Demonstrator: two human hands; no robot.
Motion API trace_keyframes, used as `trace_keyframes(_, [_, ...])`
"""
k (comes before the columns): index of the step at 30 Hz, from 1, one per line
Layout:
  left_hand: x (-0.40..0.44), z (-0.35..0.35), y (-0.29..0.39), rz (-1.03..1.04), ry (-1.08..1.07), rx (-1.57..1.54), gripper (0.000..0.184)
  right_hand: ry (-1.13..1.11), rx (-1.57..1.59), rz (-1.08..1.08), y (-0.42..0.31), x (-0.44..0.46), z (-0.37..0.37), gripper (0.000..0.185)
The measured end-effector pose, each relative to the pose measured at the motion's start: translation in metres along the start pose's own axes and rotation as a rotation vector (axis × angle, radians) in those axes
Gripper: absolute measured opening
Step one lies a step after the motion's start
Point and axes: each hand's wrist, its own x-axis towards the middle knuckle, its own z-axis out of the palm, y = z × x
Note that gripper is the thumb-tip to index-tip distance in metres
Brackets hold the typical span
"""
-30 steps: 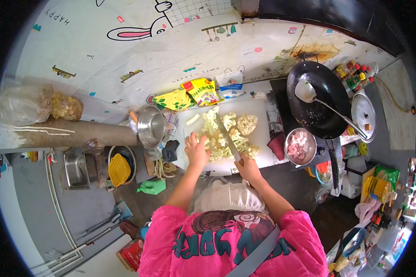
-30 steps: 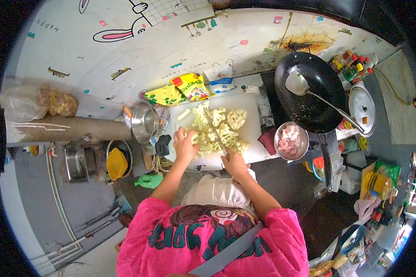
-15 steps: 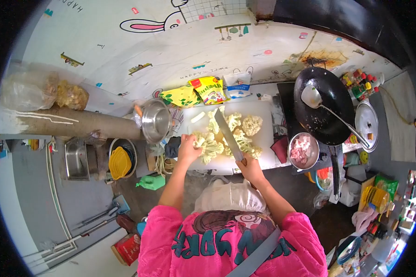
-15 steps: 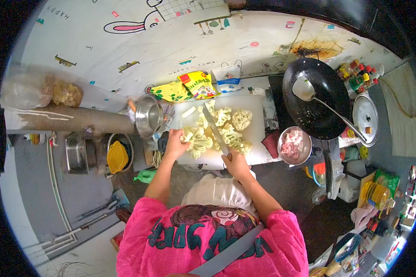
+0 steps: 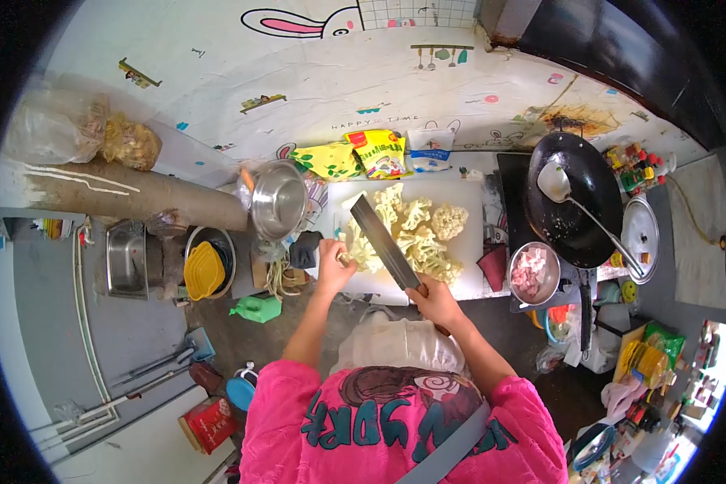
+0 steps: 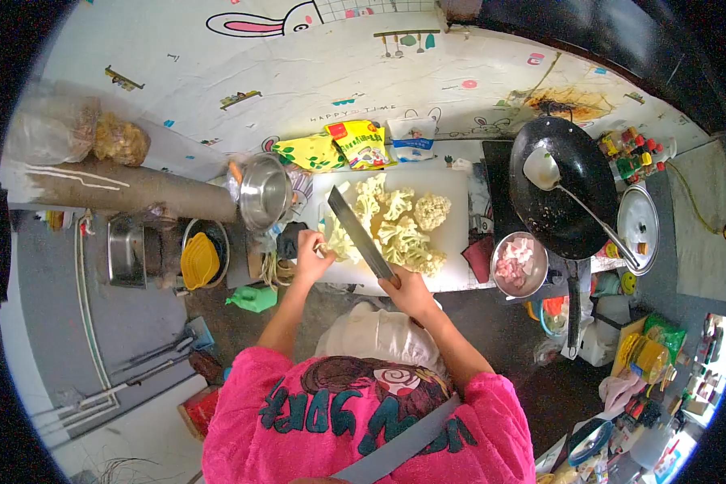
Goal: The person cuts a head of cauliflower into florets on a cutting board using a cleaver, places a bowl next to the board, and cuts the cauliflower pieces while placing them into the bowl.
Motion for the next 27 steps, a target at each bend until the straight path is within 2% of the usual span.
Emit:
trace_keyframes(2, [-0.008, 0.003, -0.011, 0.043, 0.013, 0.049, 0.034, -0.023, -0.017, 0.005, 0.001, 0.000, 0.001, 0.019])
trace_keyframes(6, [-0.020, -0.005, -0.003, -0.058, 0.015, -0.013, 0.031, -0.086, -0.039, 0.002, 0.004, 0.000, 0.007, 0.031])
trace_keyframes(9, [-0.023, -0.007, -0.013, 0.041, 0.050, 0.007, 0.032, -0.134, -0.082, 0.086, -0.004, 0.000, 0.008, 0.043])
trace_keyframes(12, [-0.031, -0.007, -0.029, -0.109, -0.081, -0.119, 0.034, -0.152, -0.130, 0.072, -0.012, 0.000, 0.009, 0.043])
trace_keyframes(17, [-0.037, -0.003, -0.031, -0.104, -0.080, -0.080, 0.037, -0.162, -0.185, 0.072, -0.015, 0.001, 0.012, 0.042])
trace_keyframes(21, [-0.034, -0.001, -0.017, -0.078, -0.019, -0.093, 0.052, -0.158, -0.204, 0.072, -0.027, 0.001, 0.010, 0.041])
trace_keyframes(24, [-0.030, -0.007, -0.004, -0.094, -0.113, -0.019, 0.063, -0.177, -0.227, 0.103, -0.028, 0.004, 0.006, 0.038])
trace_keyframes(27, [-0.024, -0.008, 0.009, -0.076, -0.089, 0.059, 0.061, -0.211, -0.236, 0.176, -0.030, 0.007, 0.005, 0.038])
